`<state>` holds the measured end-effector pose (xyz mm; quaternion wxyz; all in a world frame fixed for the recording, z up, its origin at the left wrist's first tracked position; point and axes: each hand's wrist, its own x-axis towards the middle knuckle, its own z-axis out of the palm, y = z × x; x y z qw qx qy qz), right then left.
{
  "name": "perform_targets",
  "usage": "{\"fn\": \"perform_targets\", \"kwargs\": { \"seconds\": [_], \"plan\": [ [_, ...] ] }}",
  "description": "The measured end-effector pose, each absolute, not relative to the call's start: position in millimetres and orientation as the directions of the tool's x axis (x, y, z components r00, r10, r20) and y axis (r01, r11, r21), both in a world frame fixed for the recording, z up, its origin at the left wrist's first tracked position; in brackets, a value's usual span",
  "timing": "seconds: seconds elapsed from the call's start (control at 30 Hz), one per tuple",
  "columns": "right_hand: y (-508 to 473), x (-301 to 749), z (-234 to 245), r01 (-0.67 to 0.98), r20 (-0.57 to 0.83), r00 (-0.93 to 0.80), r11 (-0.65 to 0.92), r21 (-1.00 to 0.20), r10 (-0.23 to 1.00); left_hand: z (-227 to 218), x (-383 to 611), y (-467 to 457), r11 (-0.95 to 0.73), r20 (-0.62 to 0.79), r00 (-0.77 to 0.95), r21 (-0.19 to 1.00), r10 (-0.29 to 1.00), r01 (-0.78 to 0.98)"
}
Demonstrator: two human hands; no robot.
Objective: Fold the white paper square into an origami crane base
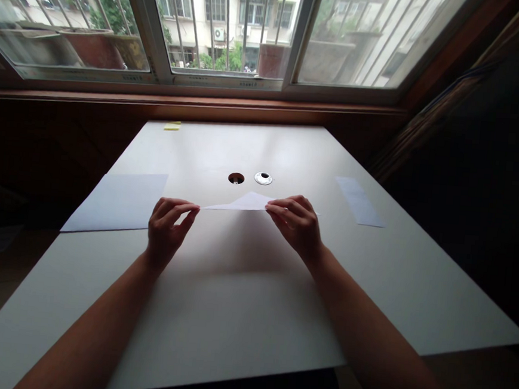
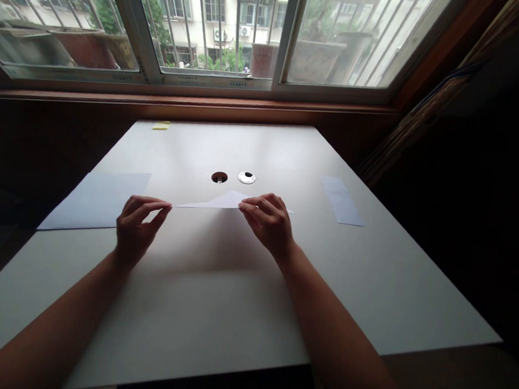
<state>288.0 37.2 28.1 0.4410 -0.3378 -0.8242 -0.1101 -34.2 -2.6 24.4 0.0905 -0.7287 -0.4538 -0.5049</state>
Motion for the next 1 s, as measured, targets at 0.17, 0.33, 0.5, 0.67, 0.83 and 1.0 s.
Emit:
{"fn": "perform_targets", "kwargs": {
  "seconds": [0.17,0.33,0.5,0.67,0.83,1.0],
  "plan": [
    [38,289,27,0.663,0.807,-0.367,0.739,-0.123,0.463,24,-34,-1,-0.577,0.825,0.064,0.336,0.562,0.744],
    [38,289,27,0.666,0.809,-0.369,0.737,-0.114,0.458,25,-34,-1,-0.593,0.830,0.075,0.330,0.553,0.734],
    [38,289,28,0.664,0.814,-0.369,0.740,-0.108,0.450,25,-33,-1,-0.592,0.820,0.080,0.338,0.567,0.732],
    [38,289,28,0.663,0.811,-0.375,0.742,-0.104,0.449,23,-35,-2,-0.586,0.795,0.065,0.386,0.602,0.712],
    [35,286,29,0.658,0.779,-0.445,0.751,-0.049,0.441,23,-35,-2,-0.572,0.825,0.152,0.232,0.544,0.787],
    [30,271,29,0.605,0.717,-0.568,0.795,0.031,0.404,28,-26,-7,-0.618,0.747,0.413,-0.003,0.521,0.786]
  ]
}}
